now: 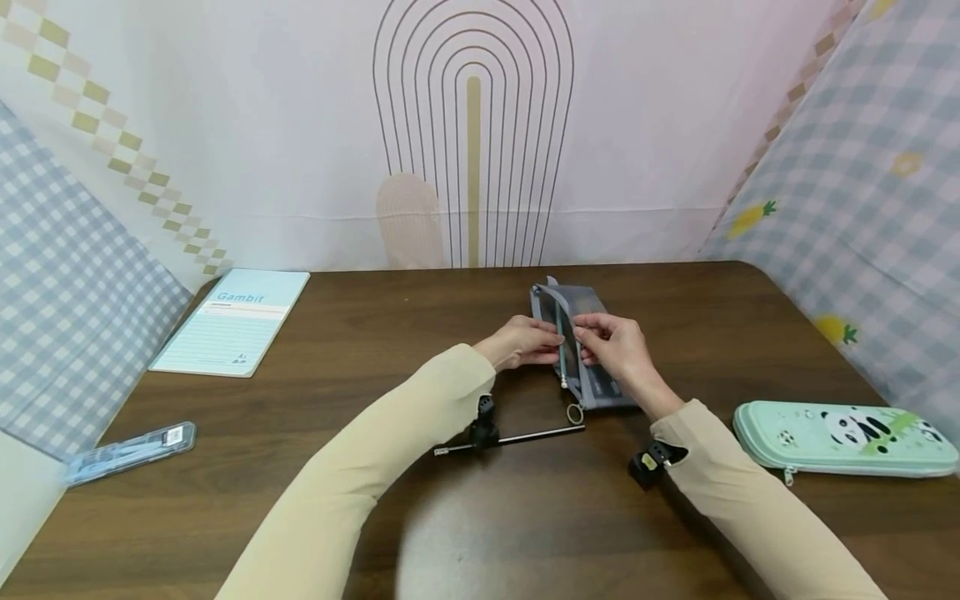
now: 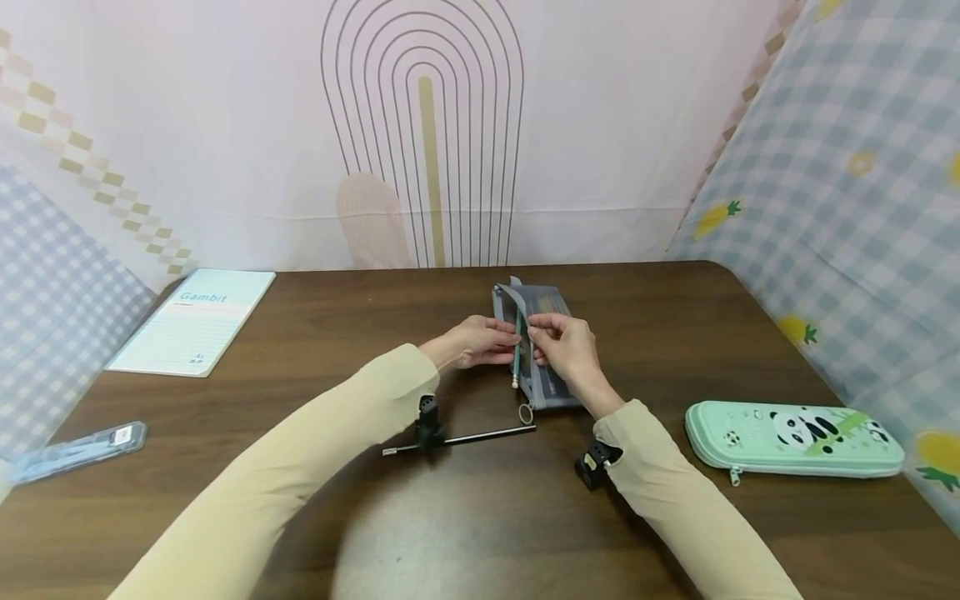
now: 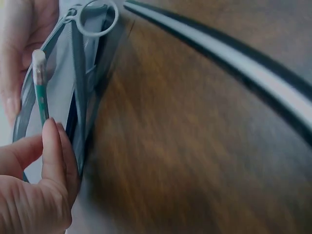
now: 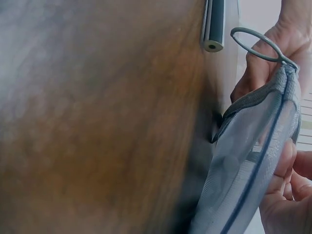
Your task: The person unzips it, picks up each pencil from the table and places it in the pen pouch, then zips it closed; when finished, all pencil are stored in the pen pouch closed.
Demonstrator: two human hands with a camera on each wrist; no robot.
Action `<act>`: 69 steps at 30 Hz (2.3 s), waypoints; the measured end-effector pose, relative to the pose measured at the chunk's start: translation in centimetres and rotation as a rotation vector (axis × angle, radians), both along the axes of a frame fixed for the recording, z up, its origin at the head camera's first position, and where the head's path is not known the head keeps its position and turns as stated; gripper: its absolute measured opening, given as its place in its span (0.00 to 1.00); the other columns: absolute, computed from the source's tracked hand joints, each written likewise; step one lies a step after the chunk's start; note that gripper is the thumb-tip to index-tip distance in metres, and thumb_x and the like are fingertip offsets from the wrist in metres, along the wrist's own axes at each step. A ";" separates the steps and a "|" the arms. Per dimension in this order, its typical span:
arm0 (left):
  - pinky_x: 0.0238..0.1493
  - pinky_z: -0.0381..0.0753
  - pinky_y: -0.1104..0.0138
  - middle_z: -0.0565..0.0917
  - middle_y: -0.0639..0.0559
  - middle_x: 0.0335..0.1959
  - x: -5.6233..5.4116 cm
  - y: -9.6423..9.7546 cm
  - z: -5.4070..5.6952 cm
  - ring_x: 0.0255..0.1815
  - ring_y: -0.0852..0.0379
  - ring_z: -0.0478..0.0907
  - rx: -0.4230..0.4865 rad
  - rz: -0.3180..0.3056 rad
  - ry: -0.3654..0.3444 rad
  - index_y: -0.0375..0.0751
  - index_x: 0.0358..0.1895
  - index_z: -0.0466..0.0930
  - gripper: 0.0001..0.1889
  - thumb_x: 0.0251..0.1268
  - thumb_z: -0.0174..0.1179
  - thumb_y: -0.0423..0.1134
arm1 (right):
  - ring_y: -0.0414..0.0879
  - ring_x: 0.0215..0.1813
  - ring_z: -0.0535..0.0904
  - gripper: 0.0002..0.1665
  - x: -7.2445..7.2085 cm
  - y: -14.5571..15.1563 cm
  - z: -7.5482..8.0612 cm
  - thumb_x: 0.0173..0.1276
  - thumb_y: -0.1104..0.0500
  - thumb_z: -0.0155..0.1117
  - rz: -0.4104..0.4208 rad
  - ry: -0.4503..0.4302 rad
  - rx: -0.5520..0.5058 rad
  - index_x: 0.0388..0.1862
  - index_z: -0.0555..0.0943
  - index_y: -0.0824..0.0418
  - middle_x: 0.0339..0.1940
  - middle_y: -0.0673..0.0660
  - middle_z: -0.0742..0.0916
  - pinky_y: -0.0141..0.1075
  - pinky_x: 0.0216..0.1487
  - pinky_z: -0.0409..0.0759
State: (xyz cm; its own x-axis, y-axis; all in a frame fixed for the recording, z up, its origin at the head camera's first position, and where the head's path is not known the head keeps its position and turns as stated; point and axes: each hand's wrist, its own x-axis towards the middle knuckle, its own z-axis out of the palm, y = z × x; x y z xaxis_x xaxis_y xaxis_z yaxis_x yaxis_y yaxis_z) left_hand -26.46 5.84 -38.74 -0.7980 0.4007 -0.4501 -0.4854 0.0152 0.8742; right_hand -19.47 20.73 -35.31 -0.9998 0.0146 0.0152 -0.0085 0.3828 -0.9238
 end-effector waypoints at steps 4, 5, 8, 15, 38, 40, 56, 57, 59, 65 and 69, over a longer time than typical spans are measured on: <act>0.42 0.85 0.64 0.81 0.42 0.34 -0.2 1.4 -0.7 0.35 0.53 0.82 -0.020 0.061 0.024 0.30 0.50 0.76 0.15 0.58 0.61 0.25 | 0.34 0.21 0.76 0.17 0.0 0.0 0.0 0.69 0.65 0.56 0.004 0.002 -0.007 0.54 0.76 0.74 0.27 0.55 0.81 0.26 0.24 0.80; 0.44 0.84 0.64 0.80 0.43 0.34 0.7 1.4 0.4 0.35 0.54 0.81 -0.048 0.080 0.022 0.30 0.52 0.75 0.15 0.61 0.58 0.25 | 0.34 0.21 0.76 0.18 0.0 0.0 0.0 0.69 0.65 0.56 0.005 0.002 -0.009 0.54 0.76 0.74 0.27 0.54 0.81 0.26 0.24 0.80; 0.45 0.83 0.64 0.78 0.47 0.30 1.9 1.5 1.7 0.32 0.56 0.79 -0.034 0.107 0.025 0.28 0.54 0.73 0.16 0.62 0.55 0.23 | 0.34 0.21 0.76 0.18 0.0 0.0 0.0 0.69 0.65 0.56 0.004 0.006 -0.015 0.54 0.76 0.74 0.27 0.56 0.81 0.25 0.24 0.80; 0.54 0.78 0.60 0.79 0.38 0.42 2.9 0.9 2.3 0.46 0.48 0.79 0.020 0.051 0.020 0.24 0.62 0.63 0.23 0.64 0.53 0.23 | 0.34 0.21 0.76 0.18 0.2 0.1 -0.1 0.69 0.65 0.57 0.011 0.006 -0.010 0.54 0.76 0.74 0.28 0.57 0.81 0.25 0.24 0.80; 0.38 0.80 0.75 0.82 0.42 0.39 8.7 -9.7 2.4 0.33 0.65 0.79 -0.231 -0.573 0.329 0.23 0.53 0.73 0.20 0.55 0.61 0.22 | 0.33 0.20 0.75 0.17 0.2 0.2 0.1 0.68 0.66 0.57 -0.004 0.020 -0.020 0.53 0.76 0.75 0.23 0.50 0.79 0.25 0.23 0.80; 0.39 0.80 0.76 0.83 0.41 0.40 8.8 -9.9 2.4 0.34 0.64 0.79 -0.249 -0.595 0.369 0.24 0.52 0.74 0.20 0.54 0.63 0.23 | 0.33 0.20 0.75 0.17 0.2 0.1 0.1 0.68 0.67 0.57 -0.003 0.021 -0.025 0.53 0.76 0.76 0.23 0.50 0.79 0.25 0.23 0.80; 0.35 0.78 0.78 0.83 0.52 0.31 9.8 -10.1 2.8 0.29 0.68 0.77 -0.469 -0.671 0.623 0.37 0.41 0.81 0.15 0.47 0.69 0.26 | 0.33 0.20 0.75 0.17 0.3 0.1 0.2 0.68 0.67 0.57 -0.007 0.024 -0.016 0.53 0.76 0.76 0.23 0.49 0.79 0.25 0.23 0.80; 0.35 0.77 0.79 0.83 0.53 0.30 9.9 -10.1 2.8 0.28 0.69 0.77 -0.489 -0.677 0.644 0.38 0.40 0.82 0.15 0.47 0.69 0.26 | 0.33 0.20 0.75 0.17 0.3 0.1 0.2 0.68 0.67 0.57 -0.007 0.025 -0.018 0.53 0.76 0.76 0.23 0.49 0.79 0.25 0.23 0.80; 0.34 0.77 0.79 0.84 0.55 0.28 9.9 -10.0 2.8 0.27 0.70 0.77 -0.520 -0.688 0.679 0.39 0.38 0.82 0.13 0.46 0.69 0.26 | 0.33 0.20 0.75 0.17 0.3 0.1 0.2 0.68 0.67 0.57 -0.008 0.029 -0.017 0.53 0.76 0.76 0.23 0.50 0.79 0.25 0.23 0.80; 0.33 0.77 0.79 0.84 0.55 0.25 10.1 -10.1 3.1 0.25 0.71 0.77 -0.546 -0.713 0.709 0.39 0.35 0.84 0.11 0.46 0.68 0.26 | 0.33 0.20 0.75 0.17 0.4 0.2 0.3 0.68 0.66 0.57 -0.014 0.021 -0.003 0.53 0.76 0.75 0.24 0.52 0.79 0.25 0.23 0.80; 0.34 0.77 0.79 0.85 0.56 0.25 10.1 -10.1 3.2 0.25 0.72 0.78 -0.567 -0.723 0.741 0.40 0.33 0.84 0.10 0.45 0.68 0.26 | 0.33 0.20 0.75 0.18 0.4 0.2 0.3 0.68 0.65 0.57 -0.012 0.019 -0.008 0.54 0.76 0.75 0.25 0.51 0.80 0.25 0.23 0.80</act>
